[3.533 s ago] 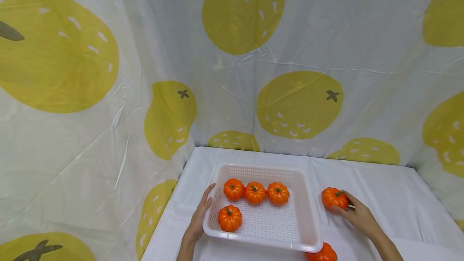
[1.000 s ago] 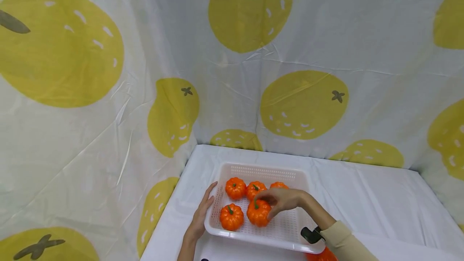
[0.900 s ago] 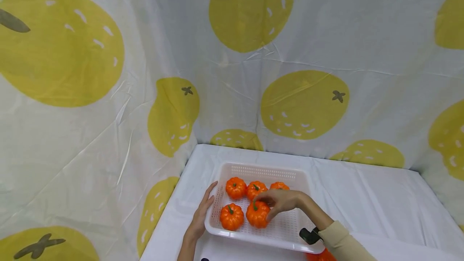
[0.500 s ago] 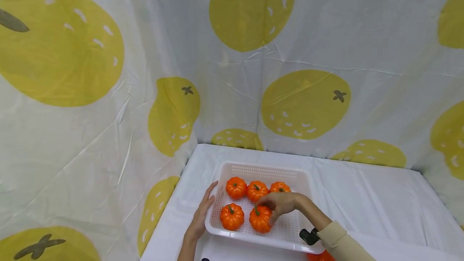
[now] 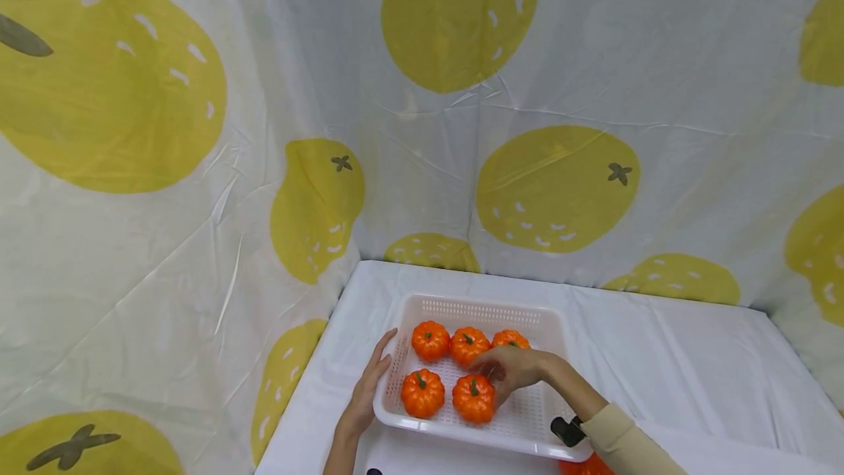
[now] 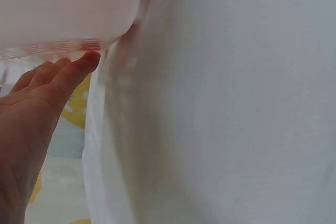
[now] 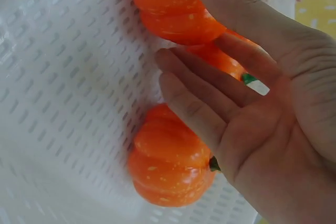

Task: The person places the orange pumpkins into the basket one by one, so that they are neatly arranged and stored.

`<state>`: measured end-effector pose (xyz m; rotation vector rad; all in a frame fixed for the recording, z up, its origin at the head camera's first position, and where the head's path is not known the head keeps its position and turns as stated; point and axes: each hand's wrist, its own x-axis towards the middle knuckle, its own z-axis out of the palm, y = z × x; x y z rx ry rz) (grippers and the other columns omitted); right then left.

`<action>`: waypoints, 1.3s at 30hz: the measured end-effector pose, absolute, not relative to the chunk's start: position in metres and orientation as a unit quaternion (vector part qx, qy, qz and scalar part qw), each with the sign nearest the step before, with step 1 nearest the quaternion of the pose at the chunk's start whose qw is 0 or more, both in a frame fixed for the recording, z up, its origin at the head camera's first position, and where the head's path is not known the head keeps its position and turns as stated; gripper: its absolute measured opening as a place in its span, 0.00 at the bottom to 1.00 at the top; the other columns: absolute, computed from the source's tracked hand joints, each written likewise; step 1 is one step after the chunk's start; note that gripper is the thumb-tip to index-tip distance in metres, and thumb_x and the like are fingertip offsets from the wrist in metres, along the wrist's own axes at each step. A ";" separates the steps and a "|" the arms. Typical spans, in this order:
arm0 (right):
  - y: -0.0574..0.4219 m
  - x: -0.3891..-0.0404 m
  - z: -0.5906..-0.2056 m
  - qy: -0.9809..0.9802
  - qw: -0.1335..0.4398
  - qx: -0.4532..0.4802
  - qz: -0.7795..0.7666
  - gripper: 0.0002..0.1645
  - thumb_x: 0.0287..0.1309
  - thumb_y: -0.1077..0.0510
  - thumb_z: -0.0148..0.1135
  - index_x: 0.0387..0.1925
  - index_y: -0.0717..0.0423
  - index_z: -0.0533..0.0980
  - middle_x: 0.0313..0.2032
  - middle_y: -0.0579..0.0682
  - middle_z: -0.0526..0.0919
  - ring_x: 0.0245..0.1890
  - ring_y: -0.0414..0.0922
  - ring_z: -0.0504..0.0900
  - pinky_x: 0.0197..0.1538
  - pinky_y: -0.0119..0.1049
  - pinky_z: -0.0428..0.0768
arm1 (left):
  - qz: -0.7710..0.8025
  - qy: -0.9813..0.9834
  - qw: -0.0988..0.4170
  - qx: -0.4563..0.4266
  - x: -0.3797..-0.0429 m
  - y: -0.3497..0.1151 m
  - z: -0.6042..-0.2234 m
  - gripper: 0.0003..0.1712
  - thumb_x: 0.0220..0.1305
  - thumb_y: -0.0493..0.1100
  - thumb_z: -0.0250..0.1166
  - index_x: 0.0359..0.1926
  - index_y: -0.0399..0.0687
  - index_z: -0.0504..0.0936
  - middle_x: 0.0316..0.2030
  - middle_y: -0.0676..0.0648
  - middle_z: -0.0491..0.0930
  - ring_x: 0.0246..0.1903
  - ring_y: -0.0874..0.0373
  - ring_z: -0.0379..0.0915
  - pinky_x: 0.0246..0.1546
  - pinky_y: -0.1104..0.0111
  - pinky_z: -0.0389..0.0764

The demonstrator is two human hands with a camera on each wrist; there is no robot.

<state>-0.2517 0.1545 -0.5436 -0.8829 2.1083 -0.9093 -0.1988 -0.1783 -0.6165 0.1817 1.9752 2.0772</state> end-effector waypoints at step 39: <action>0.289 -0.195 -0.493 0.864 0.129 -0.218 -0.436 0.32 0.71 0.51 0.63 0.72 0.57 0.69 0.54 0.58 0.86 0.46 0.33 0.85 0.45 0.30 0.84 | 0.708 0.691 0.128 0.068 -0.196 -0.176 -0.613 0.32 0.81 0.61 0.39 0.82 0.70 0.49 0.84 0.47 0.40 0.81 0.37 0.43 0.76 0.38 0.57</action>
